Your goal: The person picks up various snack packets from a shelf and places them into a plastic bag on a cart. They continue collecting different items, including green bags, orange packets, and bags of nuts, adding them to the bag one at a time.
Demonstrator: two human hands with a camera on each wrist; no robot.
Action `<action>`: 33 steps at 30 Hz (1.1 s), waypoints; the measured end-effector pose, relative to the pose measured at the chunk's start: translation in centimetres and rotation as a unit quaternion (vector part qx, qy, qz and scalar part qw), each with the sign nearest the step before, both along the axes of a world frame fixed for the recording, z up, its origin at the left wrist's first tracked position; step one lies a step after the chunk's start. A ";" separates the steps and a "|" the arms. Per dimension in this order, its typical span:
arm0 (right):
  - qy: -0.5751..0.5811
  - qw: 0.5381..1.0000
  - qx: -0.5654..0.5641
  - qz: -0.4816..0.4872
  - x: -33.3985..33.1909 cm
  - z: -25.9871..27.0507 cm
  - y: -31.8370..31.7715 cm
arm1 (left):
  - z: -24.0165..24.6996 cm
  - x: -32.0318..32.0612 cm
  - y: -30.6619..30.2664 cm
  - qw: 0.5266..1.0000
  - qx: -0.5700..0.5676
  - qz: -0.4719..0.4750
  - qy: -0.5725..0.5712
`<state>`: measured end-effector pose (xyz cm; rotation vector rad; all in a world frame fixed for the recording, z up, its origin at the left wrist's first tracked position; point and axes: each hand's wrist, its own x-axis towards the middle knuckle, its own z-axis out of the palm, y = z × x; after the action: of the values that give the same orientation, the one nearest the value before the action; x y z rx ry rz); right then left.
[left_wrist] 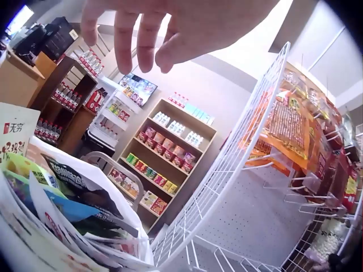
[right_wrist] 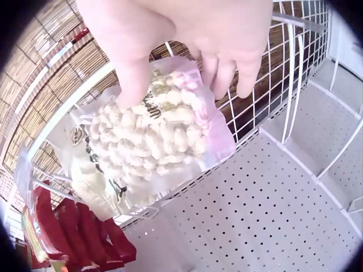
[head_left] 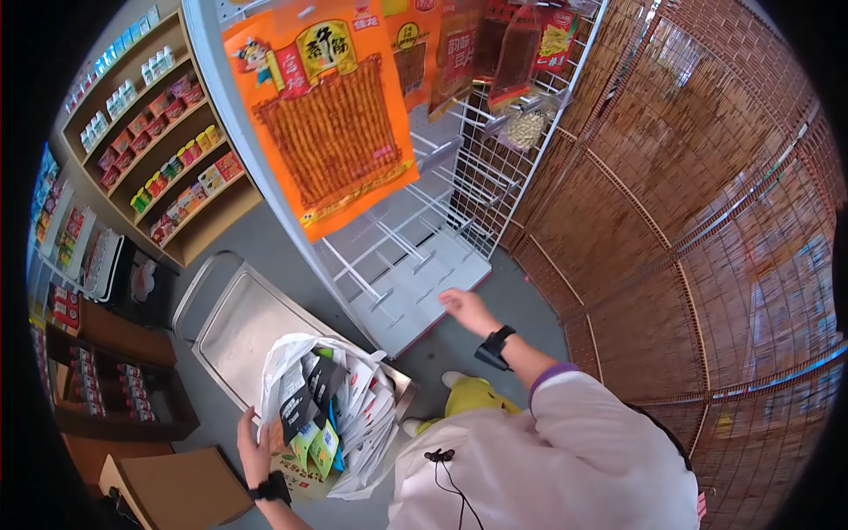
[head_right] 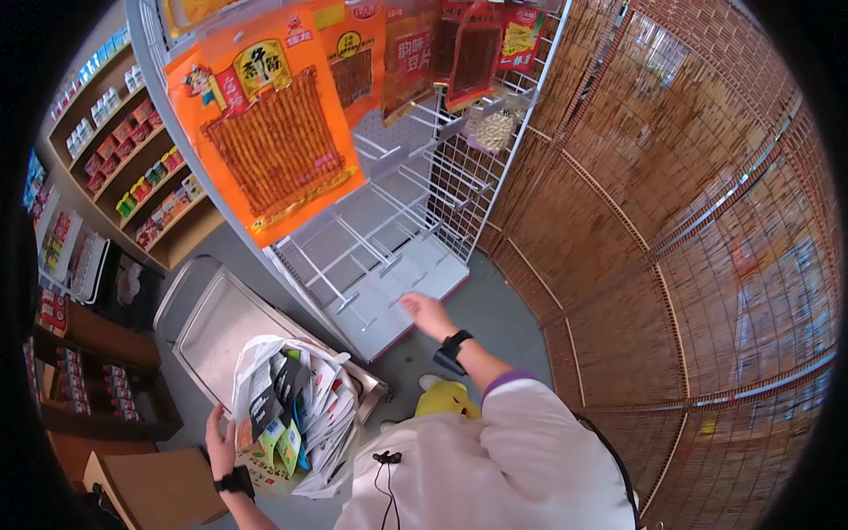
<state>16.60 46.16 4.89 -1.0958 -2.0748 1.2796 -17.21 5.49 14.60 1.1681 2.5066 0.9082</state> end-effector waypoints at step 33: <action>0.603 0.679 -0.406 -0.098 9.1 1.4 44.0 | 2.5 27.3 13.4 0.889 0.162 0.409 0.127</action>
<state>25.71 90.18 6.32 -0.3831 -0.3496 2.0366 10.08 18.91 17.10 0.2278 3.2059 1.4839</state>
